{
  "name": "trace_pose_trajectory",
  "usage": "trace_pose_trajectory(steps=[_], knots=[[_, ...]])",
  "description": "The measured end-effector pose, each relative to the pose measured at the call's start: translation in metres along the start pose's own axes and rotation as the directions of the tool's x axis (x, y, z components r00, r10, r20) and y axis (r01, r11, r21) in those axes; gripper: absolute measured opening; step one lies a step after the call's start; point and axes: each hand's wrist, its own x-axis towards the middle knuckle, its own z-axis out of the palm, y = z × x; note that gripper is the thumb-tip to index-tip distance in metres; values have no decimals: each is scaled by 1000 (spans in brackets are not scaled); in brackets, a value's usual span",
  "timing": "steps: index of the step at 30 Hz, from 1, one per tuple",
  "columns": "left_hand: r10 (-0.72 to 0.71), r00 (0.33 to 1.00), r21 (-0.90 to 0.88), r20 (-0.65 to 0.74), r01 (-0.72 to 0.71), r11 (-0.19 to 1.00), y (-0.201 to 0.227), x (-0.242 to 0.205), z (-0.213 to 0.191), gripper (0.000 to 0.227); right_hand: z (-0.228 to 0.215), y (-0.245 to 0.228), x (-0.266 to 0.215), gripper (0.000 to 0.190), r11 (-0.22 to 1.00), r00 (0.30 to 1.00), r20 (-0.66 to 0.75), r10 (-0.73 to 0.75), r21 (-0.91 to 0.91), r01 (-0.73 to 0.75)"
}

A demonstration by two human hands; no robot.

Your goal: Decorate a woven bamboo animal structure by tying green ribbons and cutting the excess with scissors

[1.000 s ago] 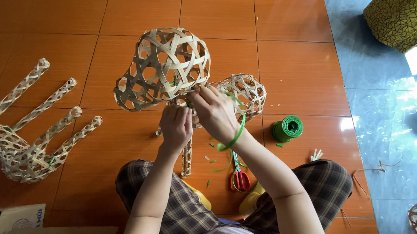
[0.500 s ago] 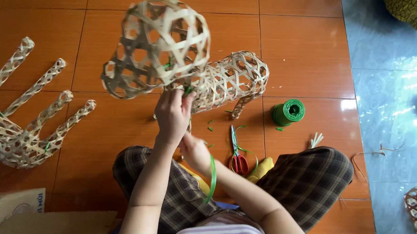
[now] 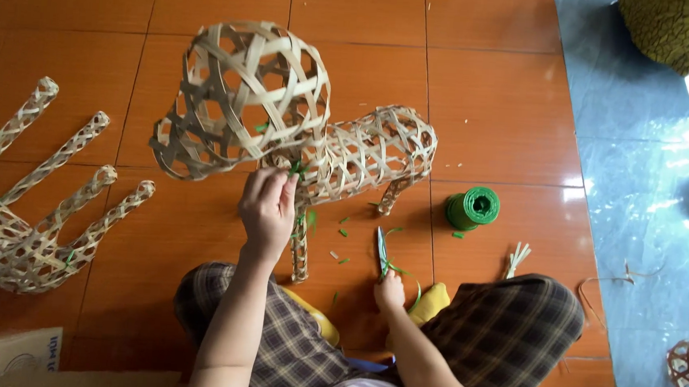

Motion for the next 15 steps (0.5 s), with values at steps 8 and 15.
trace_pose_trajectory(steps=[8, 15], knots=[[12, 999, -16, -45, -12, 1000, 25, 14, -9, 15, 12, 9, 0, 57, 975, 995, -87, 39, -217, -57], [7, 1000, -42, -3, -7, 999, 16, 6, -5, 12, -28, -32, -43, 81, 956, 998, -4, 70, -285, -68]])
